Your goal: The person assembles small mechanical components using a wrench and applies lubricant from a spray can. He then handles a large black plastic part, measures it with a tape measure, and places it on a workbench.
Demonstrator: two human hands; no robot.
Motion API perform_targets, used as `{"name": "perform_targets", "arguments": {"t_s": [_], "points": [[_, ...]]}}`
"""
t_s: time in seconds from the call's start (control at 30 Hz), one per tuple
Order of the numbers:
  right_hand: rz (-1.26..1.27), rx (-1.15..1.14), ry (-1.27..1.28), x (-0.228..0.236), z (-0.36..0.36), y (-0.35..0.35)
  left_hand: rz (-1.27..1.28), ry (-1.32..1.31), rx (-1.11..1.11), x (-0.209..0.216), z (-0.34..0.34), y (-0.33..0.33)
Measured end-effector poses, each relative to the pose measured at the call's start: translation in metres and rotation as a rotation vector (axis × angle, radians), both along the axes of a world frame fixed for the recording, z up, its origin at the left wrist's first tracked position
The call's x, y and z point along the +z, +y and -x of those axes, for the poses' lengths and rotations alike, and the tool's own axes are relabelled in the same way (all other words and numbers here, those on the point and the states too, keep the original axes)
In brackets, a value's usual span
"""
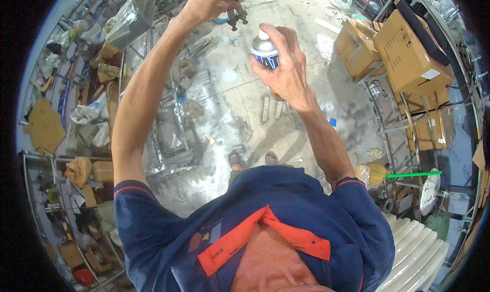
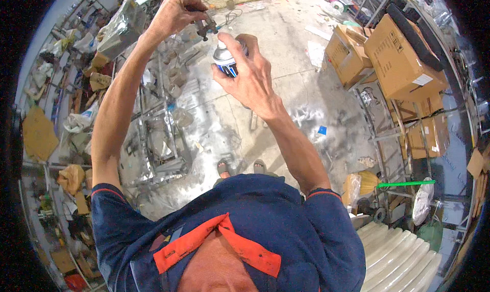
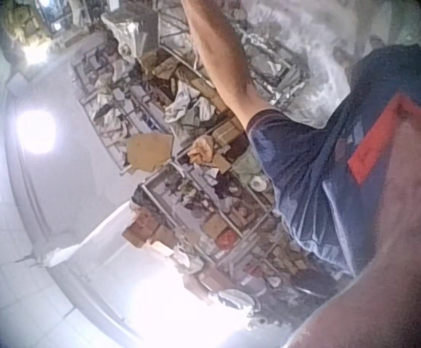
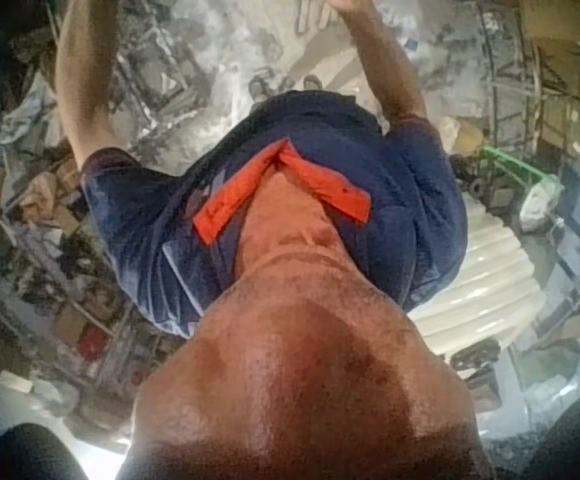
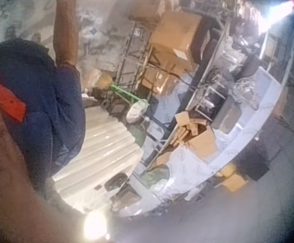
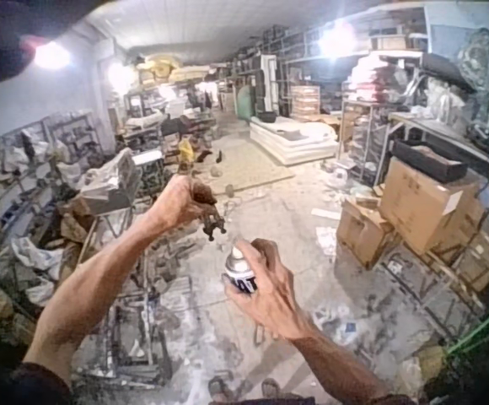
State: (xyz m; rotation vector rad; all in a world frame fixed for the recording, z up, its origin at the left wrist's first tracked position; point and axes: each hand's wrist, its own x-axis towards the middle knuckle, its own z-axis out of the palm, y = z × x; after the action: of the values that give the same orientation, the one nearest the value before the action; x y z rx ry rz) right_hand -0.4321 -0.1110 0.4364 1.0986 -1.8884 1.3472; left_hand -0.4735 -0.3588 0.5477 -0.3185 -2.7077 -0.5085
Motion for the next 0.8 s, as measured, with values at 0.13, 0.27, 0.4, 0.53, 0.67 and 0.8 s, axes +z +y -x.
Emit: {"name": "perform_targets", "arguments": {"t_s": [0.13, 0.27, 0.4, 0.53, 0.67, 0.8], "points": [[-0.025, -0.009, -0.025, -0.001, 0.001, -0.005, 0.011, 0.014, -0.001, 0.001, -0.002, -0.002], [0.013, -0.031, 0.022, -0.002, 0.003, -0.007, -0.016, 0.029, -0.033, 0.000, -0.004, -0.004], [-0.040, -0.056, -0.026, -0.003, 0.001, -0.010, -0.028, 0.024, -0.015, 0.001, -0.004, -0.003], [-0.001, -0.087, 0.008, -0.003, 0.000, -0.008, 0.032, 0.050, -0.030, 0.003, -0.004, 0.001], [0.000, -0.097, -0.005, -0.002, 0.004, -0.004, 0.045, 0.033, -0.009, 0.003, -0.003, 0.007], [-0.060, -0.129, -0.043, -0.003, 0.003, -0.002, 0.033, 0.032, -0.026, 0.001, -0.001, 0.011]]}}
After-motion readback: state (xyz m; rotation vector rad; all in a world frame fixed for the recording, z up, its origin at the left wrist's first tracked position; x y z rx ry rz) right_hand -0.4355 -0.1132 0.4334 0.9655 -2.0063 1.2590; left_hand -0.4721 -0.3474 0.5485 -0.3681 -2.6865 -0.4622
